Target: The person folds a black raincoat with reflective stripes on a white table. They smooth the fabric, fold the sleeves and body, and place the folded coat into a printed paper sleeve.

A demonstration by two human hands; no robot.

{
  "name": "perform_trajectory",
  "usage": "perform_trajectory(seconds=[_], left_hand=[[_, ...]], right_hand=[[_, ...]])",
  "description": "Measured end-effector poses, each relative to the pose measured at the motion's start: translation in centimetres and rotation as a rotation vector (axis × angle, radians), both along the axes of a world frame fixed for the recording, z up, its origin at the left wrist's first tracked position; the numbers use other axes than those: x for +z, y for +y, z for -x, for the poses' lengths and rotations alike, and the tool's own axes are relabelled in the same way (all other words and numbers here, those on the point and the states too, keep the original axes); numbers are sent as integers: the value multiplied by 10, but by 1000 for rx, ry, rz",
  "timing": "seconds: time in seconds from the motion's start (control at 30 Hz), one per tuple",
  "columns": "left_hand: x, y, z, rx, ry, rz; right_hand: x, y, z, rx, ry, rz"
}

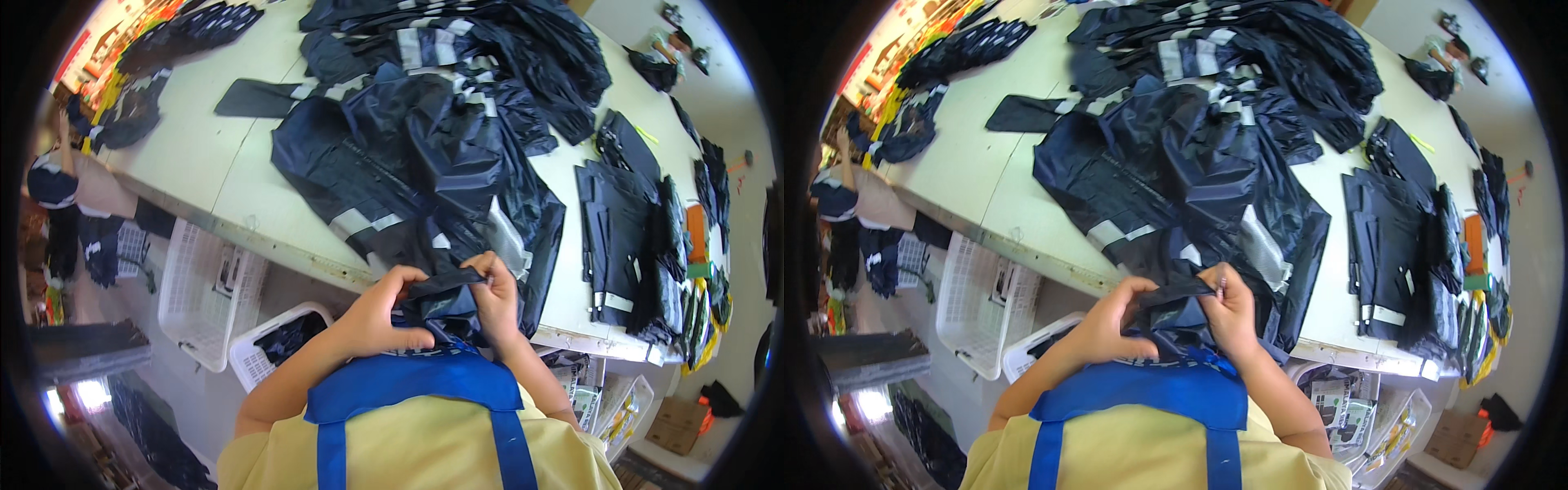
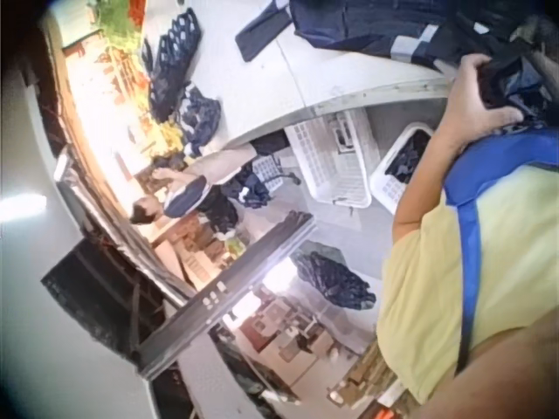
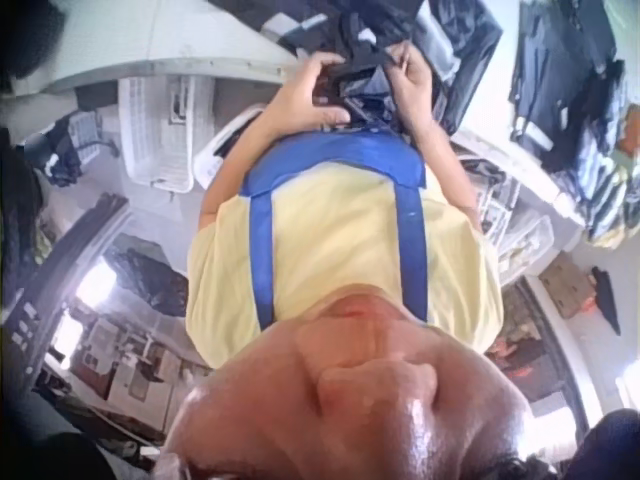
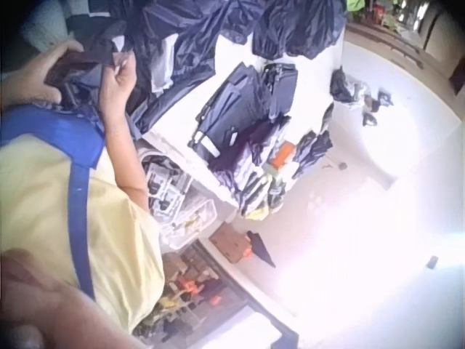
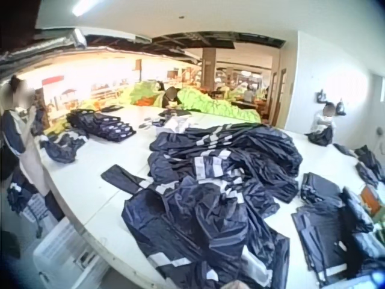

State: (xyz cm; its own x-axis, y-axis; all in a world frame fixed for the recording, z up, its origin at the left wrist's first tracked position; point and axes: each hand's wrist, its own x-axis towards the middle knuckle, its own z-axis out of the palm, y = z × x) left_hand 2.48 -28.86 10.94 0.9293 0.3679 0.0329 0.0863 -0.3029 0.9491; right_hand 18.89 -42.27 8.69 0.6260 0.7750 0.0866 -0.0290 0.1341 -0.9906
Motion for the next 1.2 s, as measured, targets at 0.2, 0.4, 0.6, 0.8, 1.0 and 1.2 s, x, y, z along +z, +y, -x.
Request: perform_trajectory(seconds=[0.2, 0.4, 0.6, 0.8, 1.0, 1.2], left_hand=[[-14, 0, -7, 327, -46, -195], [0, -24, -29, 328, -394, -445], [6, 17, -23, 268, -324, -724], [20, 32, -22, 336, -179, -517], [22, -12, -18, 148, 11, -435], [-24, 31, -20, -50, -419, -204]], right_hand=[[16, -7, -15, 453, 156, 297], [-4, 33, -5, -232, -208, 169], [17, 17, -23, -26, -7, 227], [29, 13, -23, 401, -175, 214], [5, 42, -14, -252, -217, 227], [33, 6, -149, -241, 404, 137]])
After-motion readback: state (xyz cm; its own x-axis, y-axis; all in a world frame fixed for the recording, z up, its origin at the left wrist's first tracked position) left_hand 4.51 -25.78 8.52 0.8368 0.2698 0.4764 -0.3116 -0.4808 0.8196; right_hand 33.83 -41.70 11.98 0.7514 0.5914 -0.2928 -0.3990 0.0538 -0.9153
